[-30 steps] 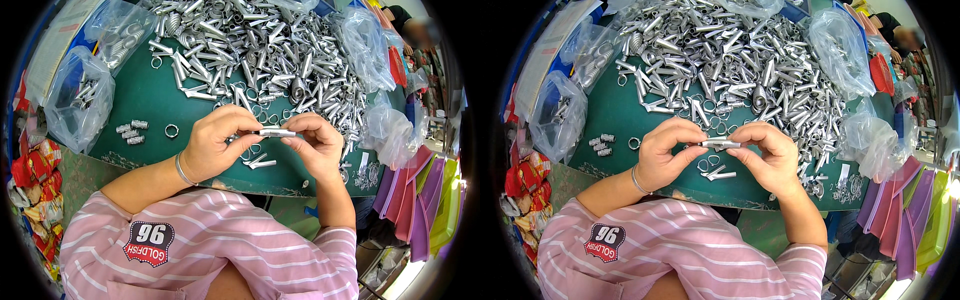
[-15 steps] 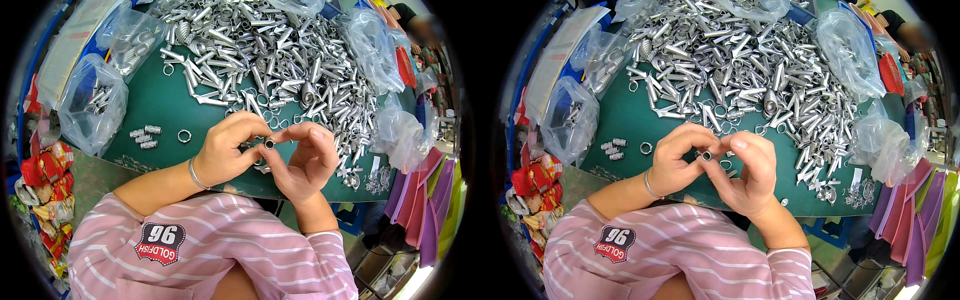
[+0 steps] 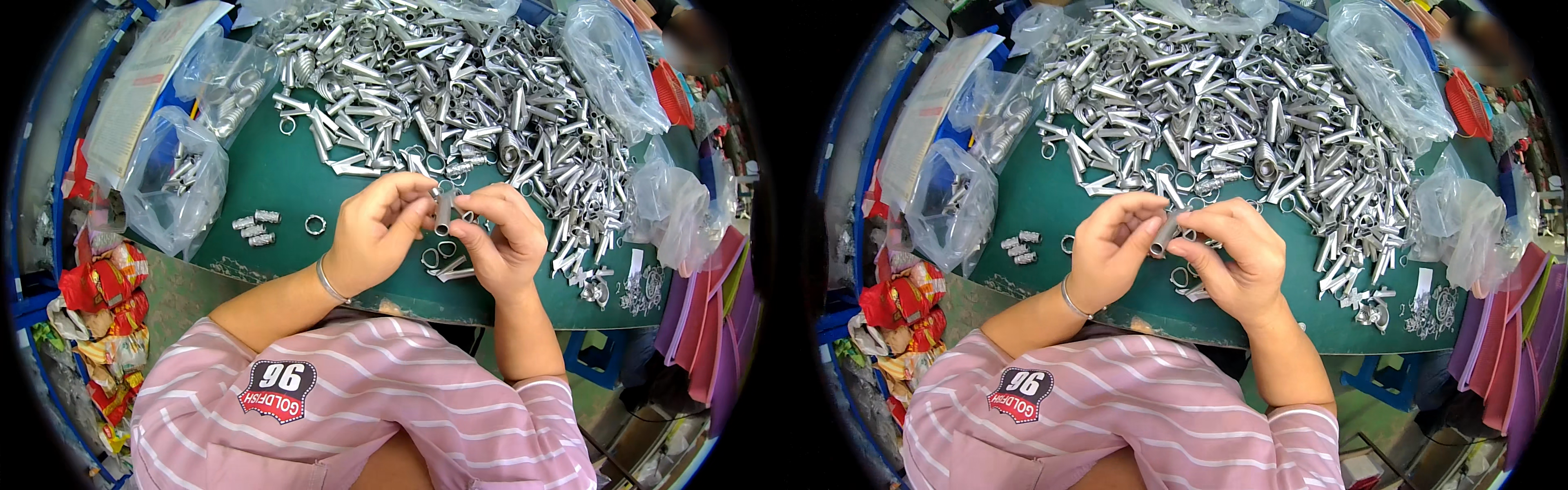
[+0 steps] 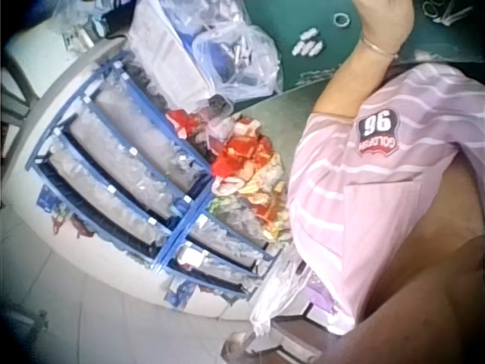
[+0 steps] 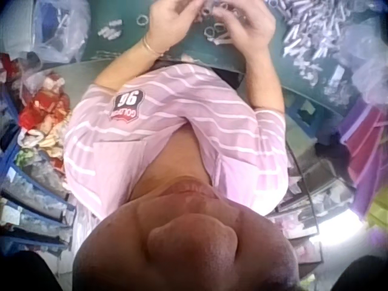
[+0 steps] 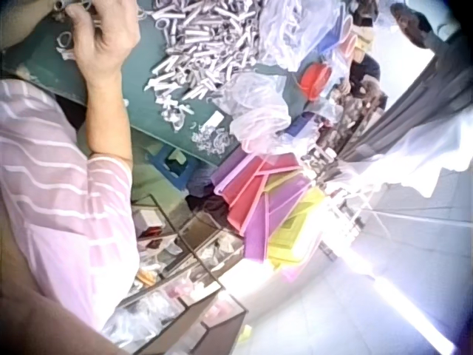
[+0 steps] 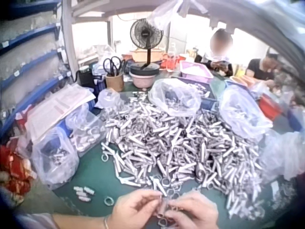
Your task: The person sorts and assembles various small metal components by hand on a green manual workstation, picking items from a large pile and placing specific sets together or into plastic bags.
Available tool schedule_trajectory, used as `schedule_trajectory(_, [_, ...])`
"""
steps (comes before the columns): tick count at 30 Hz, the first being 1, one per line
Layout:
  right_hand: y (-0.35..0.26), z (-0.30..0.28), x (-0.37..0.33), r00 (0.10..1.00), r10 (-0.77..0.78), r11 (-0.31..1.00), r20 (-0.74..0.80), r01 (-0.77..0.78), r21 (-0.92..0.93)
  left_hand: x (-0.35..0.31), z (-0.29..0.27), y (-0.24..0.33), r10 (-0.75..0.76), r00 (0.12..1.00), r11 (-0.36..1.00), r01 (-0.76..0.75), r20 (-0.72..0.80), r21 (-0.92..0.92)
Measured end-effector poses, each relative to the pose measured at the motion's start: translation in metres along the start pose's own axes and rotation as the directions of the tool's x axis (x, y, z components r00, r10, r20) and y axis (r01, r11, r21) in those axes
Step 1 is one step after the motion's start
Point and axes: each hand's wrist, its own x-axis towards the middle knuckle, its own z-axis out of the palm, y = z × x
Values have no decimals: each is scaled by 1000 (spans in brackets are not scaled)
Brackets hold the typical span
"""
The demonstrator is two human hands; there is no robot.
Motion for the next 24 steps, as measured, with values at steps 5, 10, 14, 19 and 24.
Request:
schedule_trajectory(5, [7,9,-3,997,41,994,-72,-33,108,7,-9,1,-191,975,917,220,116,-333])
schedule_trajectory(10, [9,7,-3,998,46,994,-36,-42,97,8,-3,-1,253,967,966,-253,-9,-43])
schedule_trajectory(14, [4,8,-2,999,46,997,7,-47,69,8,-1,14,516,852,758,-500,83,419])
schedule_trajectory(19, [4,11,-5,994,77,991,-72,-68,115,2,-25,46,655,713,463,-641,251,612])
schedule_trajectory(24, [-1,10,-6,966,184,974,-184,-153,167,-16,-104,102,805,593,240,-266,-38,934])
